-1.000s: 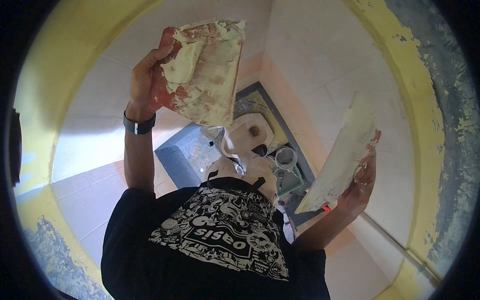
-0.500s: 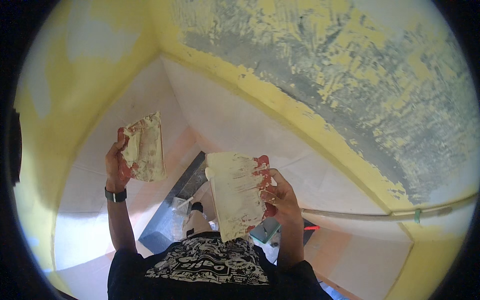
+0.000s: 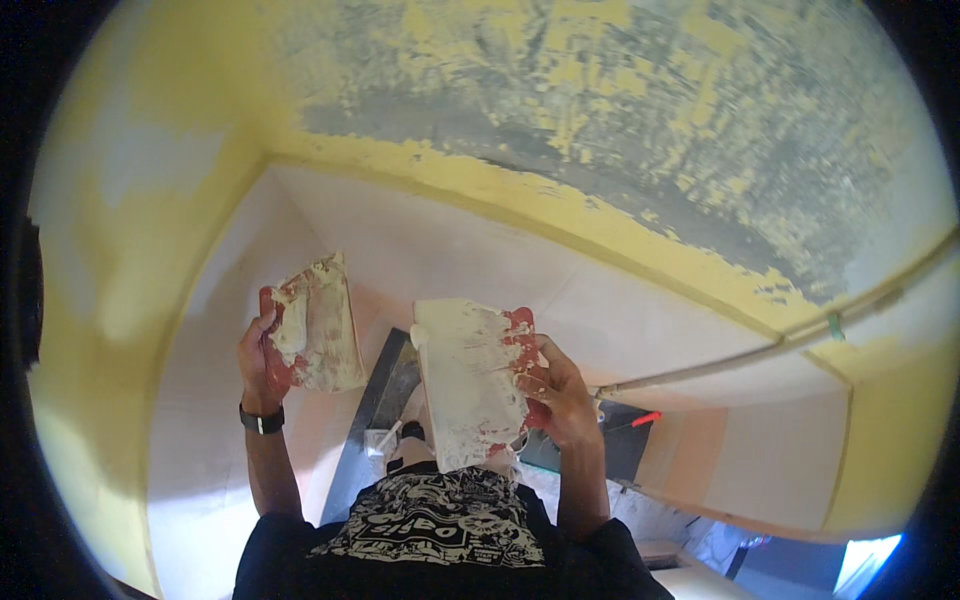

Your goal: The person applies plaster to the corner and upper section of a wall using a putty knife, repeatedly scooping material from a hawk.

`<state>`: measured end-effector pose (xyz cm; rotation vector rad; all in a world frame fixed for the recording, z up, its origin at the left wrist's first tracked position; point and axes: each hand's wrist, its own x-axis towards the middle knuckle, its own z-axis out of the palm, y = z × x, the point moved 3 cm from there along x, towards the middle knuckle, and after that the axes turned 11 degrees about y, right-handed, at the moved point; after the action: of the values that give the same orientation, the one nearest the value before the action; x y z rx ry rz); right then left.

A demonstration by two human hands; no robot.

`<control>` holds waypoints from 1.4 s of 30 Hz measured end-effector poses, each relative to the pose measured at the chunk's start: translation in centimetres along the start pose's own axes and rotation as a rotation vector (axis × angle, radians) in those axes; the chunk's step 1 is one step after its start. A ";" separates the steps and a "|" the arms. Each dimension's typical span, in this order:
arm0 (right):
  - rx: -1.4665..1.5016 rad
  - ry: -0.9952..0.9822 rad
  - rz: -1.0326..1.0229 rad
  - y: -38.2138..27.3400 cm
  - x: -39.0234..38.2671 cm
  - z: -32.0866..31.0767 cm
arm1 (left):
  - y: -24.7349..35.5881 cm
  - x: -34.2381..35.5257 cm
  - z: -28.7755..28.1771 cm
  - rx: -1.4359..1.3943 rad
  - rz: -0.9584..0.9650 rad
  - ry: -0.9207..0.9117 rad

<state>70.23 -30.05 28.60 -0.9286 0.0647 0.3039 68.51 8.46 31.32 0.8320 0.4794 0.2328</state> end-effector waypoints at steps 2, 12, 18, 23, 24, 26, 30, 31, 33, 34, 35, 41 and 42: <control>0.023 -0.028 -0.043 0.0 -0.1 0.6 | -0.4 0.6 0.0 0.006 -0.061 -0.154; 0.099 0.244 -0.346 2.2 -5.6 3.8 | -3.4 2.2 2.4 -0.052 -0.254 -0.343; 0.198 0.365 -0.490 4.9 -7.3 5.0 | -4.5 1.2 2.9 -0.005 -0.380 -0.469; 0.231 0.317 -0.519 5.7 -7.3 7.1 | -3.3 1.7 1.5 0.004 -0.394 -0.493; 0.236 0.321 -0.522 5.9 -7.3 7.5 | -3.1 1.9 1.1 0.007 -0.413 -0.492; 0.219 0.338 -0.589 4.9 -7.9 9.2 | -3.1 2.1 1.2 0.000 -0.430 -0.508; 0.202 0.369 -0.657 5.2 -8.0 10.4 | -2.3 0.8 0.1 -0.007 -0.383 -0.505; 0.220 0.389 -0.648 5.6 -8.0 10.2 | -2.4 0.5 -0.5 -0.013 -0.376 -0.493; 0.221 0.360 -0.621 6.0 -7.6 9.7 | -2.8 0.3 -1.1 -0.073 -0.396 -0.506; 0.231 0.336 -0.583 5.9 -7.4 10.1 | -2.8 0.1 -1.3 -0.122 -0.417 -0.508; 0.230 0.336 -0.588 5.6 -7.5 10.4 | -2.7 -0.1 -1.3 -0.123 -0.418 -0.514; 0.116 0.352 -0.615 3.4 -7.7 10.0 | -2.9 1.1 -1.4 -0.242 -0.403 -0.584; 0.091 0.340 -0.618 3.1 -7.7 10.0 | -2.8 1.3 -1.3 -0.245 -0.349 -0.591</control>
<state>61.22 -22.12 33.68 -0.8572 0.0991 -0.4284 68.98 7.98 28.06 0.5293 0.0309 -0.2713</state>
